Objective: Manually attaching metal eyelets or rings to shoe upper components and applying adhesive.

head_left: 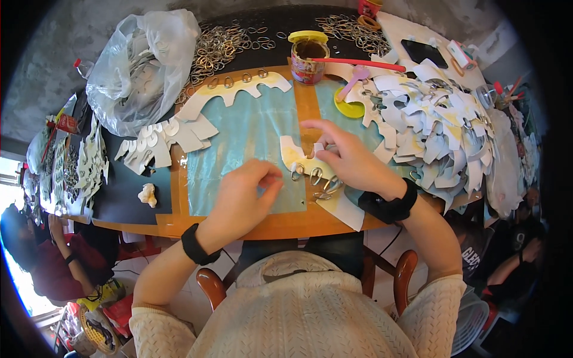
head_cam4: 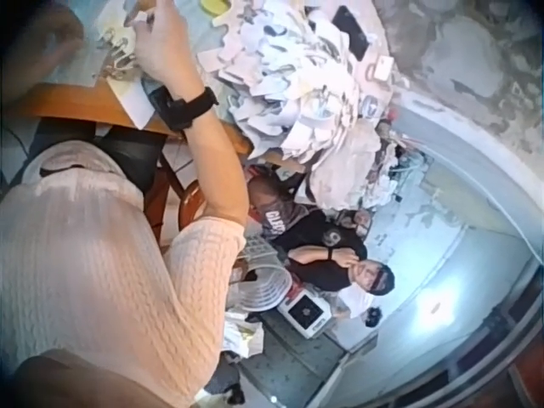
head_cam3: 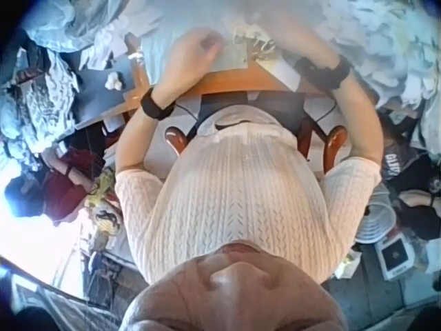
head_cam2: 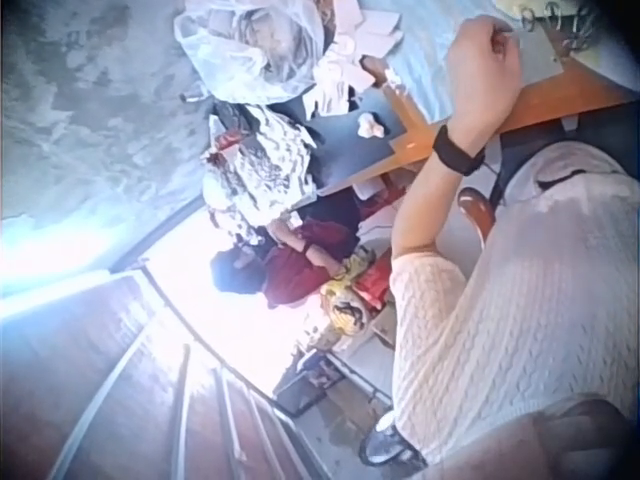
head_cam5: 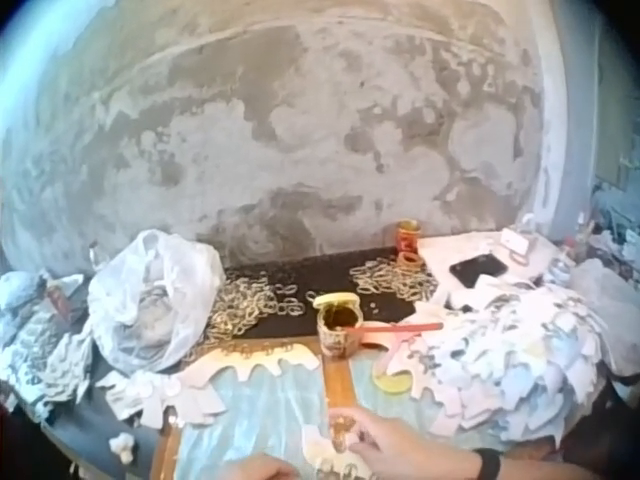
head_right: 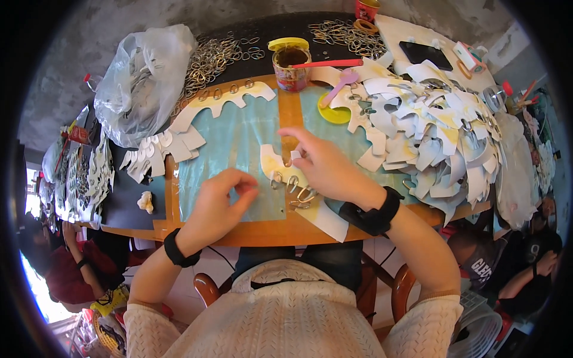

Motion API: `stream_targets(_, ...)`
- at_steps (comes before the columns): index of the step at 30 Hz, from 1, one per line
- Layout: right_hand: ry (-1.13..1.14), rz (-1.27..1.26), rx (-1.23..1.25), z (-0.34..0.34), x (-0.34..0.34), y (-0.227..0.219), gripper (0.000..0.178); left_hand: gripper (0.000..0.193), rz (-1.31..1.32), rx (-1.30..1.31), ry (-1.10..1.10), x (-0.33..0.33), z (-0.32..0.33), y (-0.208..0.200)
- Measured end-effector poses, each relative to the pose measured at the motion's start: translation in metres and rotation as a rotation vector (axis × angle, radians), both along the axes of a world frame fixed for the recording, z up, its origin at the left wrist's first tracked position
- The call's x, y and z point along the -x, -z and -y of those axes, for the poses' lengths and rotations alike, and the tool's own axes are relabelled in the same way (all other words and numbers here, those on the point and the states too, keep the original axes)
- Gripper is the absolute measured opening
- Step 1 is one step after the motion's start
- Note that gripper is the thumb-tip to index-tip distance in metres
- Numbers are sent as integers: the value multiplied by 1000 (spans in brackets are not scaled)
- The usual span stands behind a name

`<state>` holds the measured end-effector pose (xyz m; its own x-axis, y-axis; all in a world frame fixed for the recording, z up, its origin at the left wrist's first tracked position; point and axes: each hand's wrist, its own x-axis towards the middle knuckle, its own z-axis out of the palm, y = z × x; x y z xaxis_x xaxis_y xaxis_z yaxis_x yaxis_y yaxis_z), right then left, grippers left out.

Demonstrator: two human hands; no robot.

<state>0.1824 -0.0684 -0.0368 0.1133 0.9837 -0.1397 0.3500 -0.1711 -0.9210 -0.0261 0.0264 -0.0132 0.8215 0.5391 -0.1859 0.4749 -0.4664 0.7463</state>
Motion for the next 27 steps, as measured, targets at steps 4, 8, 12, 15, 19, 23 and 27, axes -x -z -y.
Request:
stream_targets(4,38,-209,-128,7,2,-6,47,29,68,228,-102,10,7,3)
stream_targets(8,110,-362,-173,13,14,-24,47,40,235,1091,-274,4,16,2)
stream_targets(12,313,-560,-220,18,31,-27,49,45,458,1107,-339,-14,34,-9)
stream_targets(15,389,-658,-252,23,40,-28,47,37,598,1122,-366,-24,35,0)
stream_targets(19,442,-731,-237,30,42,-25,47,25,657,1086,-398,-33,41,12)
stream_targets(23,457,-784,-203,38,40,-33,47,22,717,1110,-485,-44,45,12)
stream_targets(27,576,-391,-411,51,30,-31,48,20,752,1149,-517,-54,46,13)
